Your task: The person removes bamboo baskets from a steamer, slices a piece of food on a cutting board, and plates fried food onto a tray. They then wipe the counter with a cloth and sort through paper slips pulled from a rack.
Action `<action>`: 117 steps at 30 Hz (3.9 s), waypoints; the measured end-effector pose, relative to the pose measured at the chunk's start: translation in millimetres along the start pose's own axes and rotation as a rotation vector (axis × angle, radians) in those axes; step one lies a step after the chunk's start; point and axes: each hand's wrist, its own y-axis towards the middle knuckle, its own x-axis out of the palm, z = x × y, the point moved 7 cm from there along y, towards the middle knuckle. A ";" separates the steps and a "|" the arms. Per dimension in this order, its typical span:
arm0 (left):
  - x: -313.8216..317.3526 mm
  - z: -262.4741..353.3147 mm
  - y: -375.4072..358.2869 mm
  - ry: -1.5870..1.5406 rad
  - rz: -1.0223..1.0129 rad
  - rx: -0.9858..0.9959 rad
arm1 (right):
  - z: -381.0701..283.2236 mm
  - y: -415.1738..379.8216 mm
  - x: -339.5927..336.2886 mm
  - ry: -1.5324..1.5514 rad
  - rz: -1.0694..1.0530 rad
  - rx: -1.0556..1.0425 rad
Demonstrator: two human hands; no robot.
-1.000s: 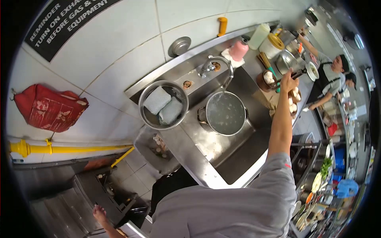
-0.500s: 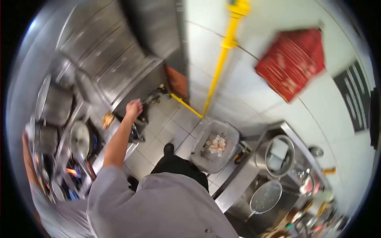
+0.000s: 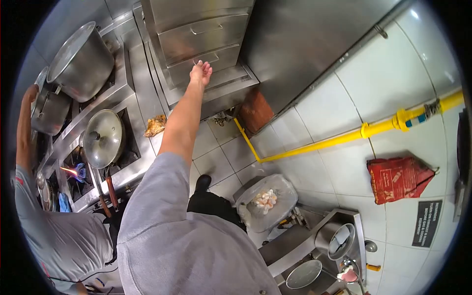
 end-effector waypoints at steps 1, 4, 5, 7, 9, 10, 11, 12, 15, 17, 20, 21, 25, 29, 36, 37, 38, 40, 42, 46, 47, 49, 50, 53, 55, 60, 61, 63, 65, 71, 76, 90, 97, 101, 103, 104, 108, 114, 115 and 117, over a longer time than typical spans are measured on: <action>0.7 -2.1 5.8 -0.022 0.012 0.006 | -7.8 -3.0 10.6 0.022 -0.026 0.007; -1.7 -9.3 13.5 -0.079 0.021 0.063 | -20.8 -13.0 37.1 0.081 -0.121 0.057; -3.1 -12.0 12.9 -0.096 0.018 0.091 | -22.2 -17.0 44.0 0.095 -0.150 0.076; -3.8 -16.2 6.8 -0.115 -0.009 0.134 | -25.6 -28.1 59.1 0.148 -0.201 0.122; -7.5 -28.2 -14.8 -0.178 -0.020 0.136 | -29.0 -39.7 73.8 0.208 -0.251 0.191; -10.4 -35.1 -24.1 -0.206 -0.050 0.132 | -28.2 -45.1 83.2 0.225 -0.278 0.227; -14.0 -41.6 -36.1 -0.180 -0.069 0.139 | -27.0 -51.7 89.5 0.241 -0.314 0.268; -17.7 -49.4 -50.0 -0.155 -0.088 0.145 | -10.9 -55.7 94.7 0.099 -0.407 0.225; -29.1 -77.3 -98.9 -0.163 -0.045 0.091 | -70.6 -71.6 154.7 0.330 -0.359 0.079; -36.3 -96.2 -133.5 -0.167 -0.027 0.042 | -72.5 -78.4 175.2 0.409 -0.408 0.072; -42.3 -113.8 -183.8 -0.151 0.002 -0.036 | -79.0 -87.7 199.5 0.494 -0.417 0.158; -44.3 -119.3 -198.1 -0.144 0.009 -0.063 | -80.7 -90.1 206.2 0.515 -0.422 0.187; -53.4 -139.7 -240.0 -0.109 0.041 -0.139 | -82.3 -99.3 221.4 0.526 -0.485 0.171; -59.0 -153.5 -267.8 -0.086 0.039 -0.189 | -75.8 -108.0 231.5 0.510 -0.525 0.193; -62.6 -153.5 -279.2 -0.008 -0.033 -0.184 | -66.9 -123.0 237.6 0.534 -0.557 0.259; -63.0 -151.0 -281.3 0.026 -0.052 -0.200 | -64.5 -125.3 238.8 0.556 -0.553 0.273; -64.1 -147.8 -283.3 0.060 -0.071 -0.216 | -63.2 -127.0 240.3 0.578 -0.550 0.287; -68.9 -138.4 -297.4 0.208 -0.121 -0.267 | -67.8 -129.8 242.1 0.564 -0.540 0.296; -79.3 -121.9 -315.0 0.377 -0.193 -0.250 | -66.9 -131.2 243.7 0.558 -0.530 0.309; -135.0 -74.1 -341.5 0.650 -0.262 -0.036 | -59.6 -133.3 240.2 0.574 -0.511 0.346; -155.4 -61.0 -337.2 0.688 -0.204 0.057 | -59.2 -133.8 239.7 0.586 -0.505 0.353; -198.7 -34.0 -319.5 0.782 -0.074 0.251 | -53.6 -134.9 237.7 0.567 -0.508 0.359; -215.7 -17.3 -307.9 0.837 -0.001 0.351 | -52.3 -135.8 237.3 0.558 -0.510 0.360; -240.3 27.3 -275.9 0.968 0.142 0.461 | -62.4 -140.0 242.0 0.610 -0.511 0.354; -228.7 42.5 -262.9 0.863 0.143 0.369 | -72.8 -144.3 248.8 0.634 -0.501 0.377; -214.2 47.6 -241.4 0.742 0.152 0.215 | -103.4 -157.4 269.5 0.768 -0.556 0.367; -206.2 59.8 -244.6 0.977 0.119 0.387 | -111.5 -160.3 271.5 0.759 -0.564 0.361; -189.4 76.2 -259.7 1.451 0.050 0.729 | -123.6 -165.9 276.7 0.807 -0.594 0.348; -183.7 86.0 -265.3 1.724 0.013 0.824 | -132.9 -171.8 279.2 0.826 -0.614 0.339; -182.3 111.1 -246.5 1.650 0.021 0.649 | -155.3 -186.4 286.2 0.767 -0.679 0.319; -142.4 -41.9 -324.4 1.081 -0.588 -0.084 | -161.5 -205.3 282.2 0.670 -0.696 0.311; -46.8 -188.4 -257.6 0.320 -0.280 -0.205 | -91.8 -112.6 238.6 0.393 -0.443 0.703; -34.4 -176.7 -236.8 0.272 -0.192 0.019 | -92.7 -57.4 212.6 0.393 -0.315 0.502; -22.9 -145.0 -183.8 0.324 -0.175 0.138 | -82.0 -18.5 182.8 0.249 -0.317 0.388; -14.5 -126.3 -148.6 0.338 -0.170 0.180 | -85.3 -1.7 174.5 0.230 -0.279 0.400; -11.8 -119.7 -129.1 0.351 -0.142 0.179 | -81.7 8.3 170.9 0.220 -0.269 0.394; 0.2 -77.9 -60.6 0.358 -0.065 0.242 | -89.6 38.1 174.7 0.228 -0.291 0.351; 5.8 -45.1 30.7 0.371 -0.101 0.183 | -76.3 93.6 189.5 0.202 -0.264 0.193; -0.4 -47.9 67.8 0.403 -0.120 0.137 | -92.6 95.1 197.8 0.212 -0.269 0.212; 2.1 -39.3 79.6 0.483 -0.140 0.121 | -98.5 104.8 211.4 0.202 -0.275 0.248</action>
